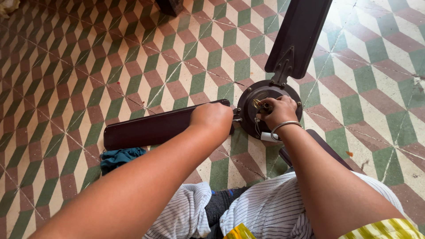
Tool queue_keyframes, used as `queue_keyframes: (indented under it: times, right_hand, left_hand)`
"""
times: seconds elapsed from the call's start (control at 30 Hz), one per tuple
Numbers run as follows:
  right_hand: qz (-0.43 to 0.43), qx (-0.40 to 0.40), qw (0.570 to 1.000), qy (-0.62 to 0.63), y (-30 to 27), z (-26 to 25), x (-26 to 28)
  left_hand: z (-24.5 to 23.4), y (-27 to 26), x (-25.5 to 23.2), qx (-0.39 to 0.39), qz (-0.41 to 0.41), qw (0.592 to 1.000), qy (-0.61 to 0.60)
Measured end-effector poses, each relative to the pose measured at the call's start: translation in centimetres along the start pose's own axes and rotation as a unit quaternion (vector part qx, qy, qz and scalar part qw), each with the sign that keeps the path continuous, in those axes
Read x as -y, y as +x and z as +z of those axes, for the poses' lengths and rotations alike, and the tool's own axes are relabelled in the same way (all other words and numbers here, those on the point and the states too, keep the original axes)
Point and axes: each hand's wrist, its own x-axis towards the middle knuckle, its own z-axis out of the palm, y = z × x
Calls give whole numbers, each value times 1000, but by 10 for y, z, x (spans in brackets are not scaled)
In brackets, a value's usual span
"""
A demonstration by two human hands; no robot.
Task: The person sits on the floor and uses a screwdriver to loosen and remove screws from the central hub of a ceiling fan. They then wipe the hub area with a cloth. The fan remains on the floor throughout the clip.
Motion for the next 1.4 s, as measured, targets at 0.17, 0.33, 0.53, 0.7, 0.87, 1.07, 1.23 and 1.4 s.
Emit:
queue_keyframes:
  times: [0.17,0.33,0.53,0.7,0.87,1.07,1.23,1.4]
  right_hand:
    - [-30,-49,998,0,5,10,-4]
    - [-41,-69,997,5,5,17,-5]
    - [-35,-73,997,-5,5,18,-9]
    - [-33,-61,998,8,1,12,-13]
    - [-39,-59,997,20,3,12,-20]
    - [-25,-26,999,-6,1,3,-12]
    - [-22,-7,1000,-9,0,-3,-10]
    - [-33,-21,999,-12,2,0,-10]
  left_hand:
    - [5,12,2,-35,115,989,90]
    - [13,23,15,-67,229,956,170]
    - [36,15,7,-92,344,909,218]
    - [22,5,29,-114,266,942,171]
    - [17,-3,15,-60,62,993,85]
    - [24,24,4,155,-141,977,-42]
    - [52,44,9,223,-190,929,-228]
    - [53,59,1,210,-144,949,-187]
